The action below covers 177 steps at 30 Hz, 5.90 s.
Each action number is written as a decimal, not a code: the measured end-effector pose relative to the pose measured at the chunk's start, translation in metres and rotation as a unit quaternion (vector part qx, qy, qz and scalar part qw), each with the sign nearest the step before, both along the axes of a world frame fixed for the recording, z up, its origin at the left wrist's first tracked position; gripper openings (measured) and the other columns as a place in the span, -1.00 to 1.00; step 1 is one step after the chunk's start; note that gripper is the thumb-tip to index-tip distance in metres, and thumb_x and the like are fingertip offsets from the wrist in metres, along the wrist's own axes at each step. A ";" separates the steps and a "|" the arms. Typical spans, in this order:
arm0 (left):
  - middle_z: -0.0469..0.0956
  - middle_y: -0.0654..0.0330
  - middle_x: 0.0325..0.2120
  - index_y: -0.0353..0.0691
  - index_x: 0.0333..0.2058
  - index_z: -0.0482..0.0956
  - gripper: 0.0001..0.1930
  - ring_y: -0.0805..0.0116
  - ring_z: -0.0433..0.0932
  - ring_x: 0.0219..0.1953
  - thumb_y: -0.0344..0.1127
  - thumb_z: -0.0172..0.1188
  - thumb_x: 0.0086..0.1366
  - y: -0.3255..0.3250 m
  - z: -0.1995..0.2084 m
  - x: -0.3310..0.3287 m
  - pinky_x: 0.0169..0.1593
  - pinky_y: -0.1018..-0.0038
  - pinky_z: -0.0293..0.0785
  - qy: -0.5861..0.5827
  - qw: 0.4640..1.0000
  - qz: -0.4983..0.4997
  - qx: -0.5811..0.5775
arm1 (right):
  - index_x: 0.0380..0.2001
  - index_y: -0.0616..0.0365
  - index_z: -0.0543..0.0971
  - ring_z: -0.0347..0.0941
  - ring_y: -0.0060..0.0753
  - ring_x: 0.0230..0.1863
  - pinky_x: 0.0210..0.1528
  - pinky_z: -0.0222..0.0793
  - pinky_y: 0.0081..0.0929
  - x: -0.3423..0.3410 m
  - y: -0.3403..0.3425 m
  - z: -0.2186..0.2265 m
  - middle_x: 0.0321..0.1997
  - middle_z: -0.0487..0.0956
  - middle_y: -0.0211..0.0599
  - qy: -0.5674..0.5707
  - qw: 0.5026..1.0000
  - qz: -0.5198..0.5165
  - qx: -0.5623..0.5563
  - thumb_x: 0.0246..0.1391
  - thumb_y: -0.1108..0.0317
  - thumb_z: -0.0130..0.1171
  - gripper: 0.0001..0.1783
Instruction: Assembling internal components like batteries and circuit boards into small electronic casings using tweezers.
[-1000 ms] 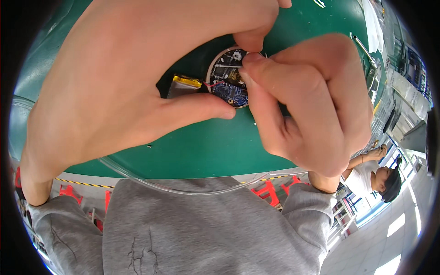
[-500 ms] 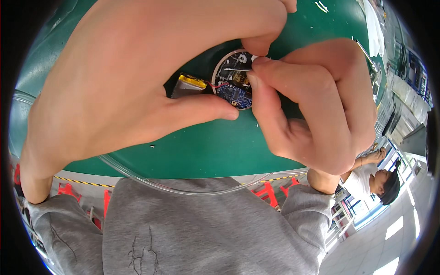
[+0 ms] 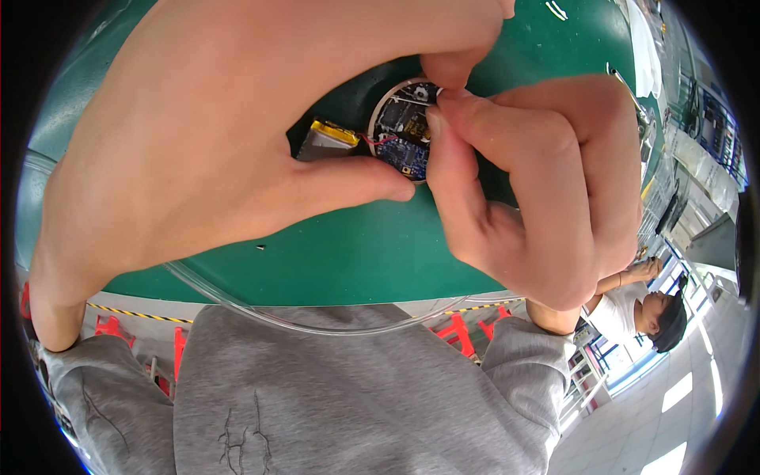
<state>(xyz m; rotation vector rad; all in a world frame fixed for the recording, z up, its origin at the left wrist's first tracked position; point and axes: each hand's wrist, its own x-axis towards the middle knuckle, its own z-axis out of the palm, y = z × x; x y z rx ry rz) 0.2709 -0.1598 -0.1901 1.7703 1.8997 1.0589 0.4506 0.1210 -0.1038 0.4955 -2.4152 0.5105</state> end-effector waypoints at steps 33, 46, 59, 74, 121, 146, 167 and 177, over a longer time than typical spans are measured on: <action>0.54 0.06 0.01 -0.27 -0.13 0.52 -0.53 0.05 0.48 0.13 -0.38 0.48 -0.04 -0.041 -0.004 -0.004 0.17 0.22 0.41 -0.039 0.998 0.026 -0.045 | -0.55 0.31 0.63 0.41 -0.45 -0.63 -0.67 0.15 -0.61 0.003 -0.004 -0.006 -0.54 0.52 -0.21 0.006 0.999 -0.037 -0.013 -0.57 0.78 0.37 -0.67; 0.57 0.09 -0.03 -0.26 -0.09 0.52 -0.48 0.12 0.54 0.05 -0.44 0.51 -0.06 0.114 0.106 0.037 0.14 0.31 0.43 -0.058 0.998 0.020 0.033 | -0.08 0.00 0.69 0.52 -0.19 -0.04 0.02 0.42 -0.31 0.029 0.040 0.039 -0.07 0.62 -0.29 -0.154 0.974 -0.161 0.049 0.03 0.65 0.18 -0.60; 0.57 0.20 -0.20 -0.31 0.07 0.47 -0.51 0.49 0.57 -0.18 -0.41 0.41 0.17 0.116 0.147 0.053 -0.10 0.48 0.54 -0.312 0.923 -0.141 0.178 | 0.13 0.29 0.46 0.59 -0.22 0.01 0.13 0.44 -0.29 0.165 0.246 -0.001 -0.07 0.64 -0.12 -0.259 0.866 -0.419 -0.090 0.23 0.33 0.23 -0.55; 0.48 0.07 0.09 -0.32 0.33 0.21 -0.34 0.21 0.50 0.13 -0.13 0.19 0.39 -0.192 0.070 0.215 0.22 0.13 0.45 -0.649 0.626 0.201 0.382 | 0.30 0.48 0.22 0.42 -0.52 -0.60 -0.61 0.26 -0.71 0.166 -0.042 0.120 -0.20 0.63 0.07 -0.694 0.537 -0.046 -0.477 0.01 0.41 0.34 -0.17; 0.24 0.39 -0.80 -0.17 -0.56 0.41 -0.48 0.57 -0.03 -0.82 0.06 -0.28 0.41 -0.255 -0.196 0.179 -0.72 0.57 -0.11 -0.606 0.277 0.663 0.340 | 0.06 0.25 0.34 0.53 0.35 -0.12 -0.14 0.44 0.06 0.027 -0.359 -0.159 -0.13 0.60 0.23 -0.546 0.776 0.192 -0.252 0.27 0.40 0.04 -0.66; 0.16 0.42 -0.80 -0.16 -0.59 0.40 -0.45 0.56 -0.07 -0.80 0.10 -0.26 0.42 -0.266 -0.198 0.200 -0.71 0.55 -0.18 -0.581 0.347 0.674 0.297 | 0.02 0.24 0.34 0.55 0.25 -0.19 -0.16 0.42 0.07 0.026 -0.358 -0.158 -0.22 0.62 0.06 -0.574 0.757 0.221 -0.221 0.13 0.47 0.06 -0.63; 0.13 0.41 -0.82 -0.09 -0.54 0.41 -0.53 0.59 -0.05 -0.81 0.07 -0.20 0.45 -0.217 -0.274 0.185 -0.71 0.57 -0.18 -0.676 0.352 0.637 0.117 | 0.19 0.46 0.32 0.01 -0.79 -0.87 -0.81 -0.19 -0.71 0.232 -0.004 0.093 -0.11 0.54 0.14 -0.360 0.592 -0.150 -0.706 -0.20 0.75 -0.13 -0.28; 0.27 0.36 -0.77 -0.14 -0.50 0.41 -0.51 0.62 0.08 -0.80 0.11 -0.13 0.48 -0.195 -0.106 0.141 -0.70 0.59 -0.10 -0.674 0.580 0.440 -0.128 | 0.16 0.43 0.40 0.22 -0.67 -0.80 -0.81 -0.04 -0.71 0.234 0.057 0.076 -0.10 0.58 0.03 -0.179 0.698 -0.336 -0.606 0.07 0.56 0.08 -0.47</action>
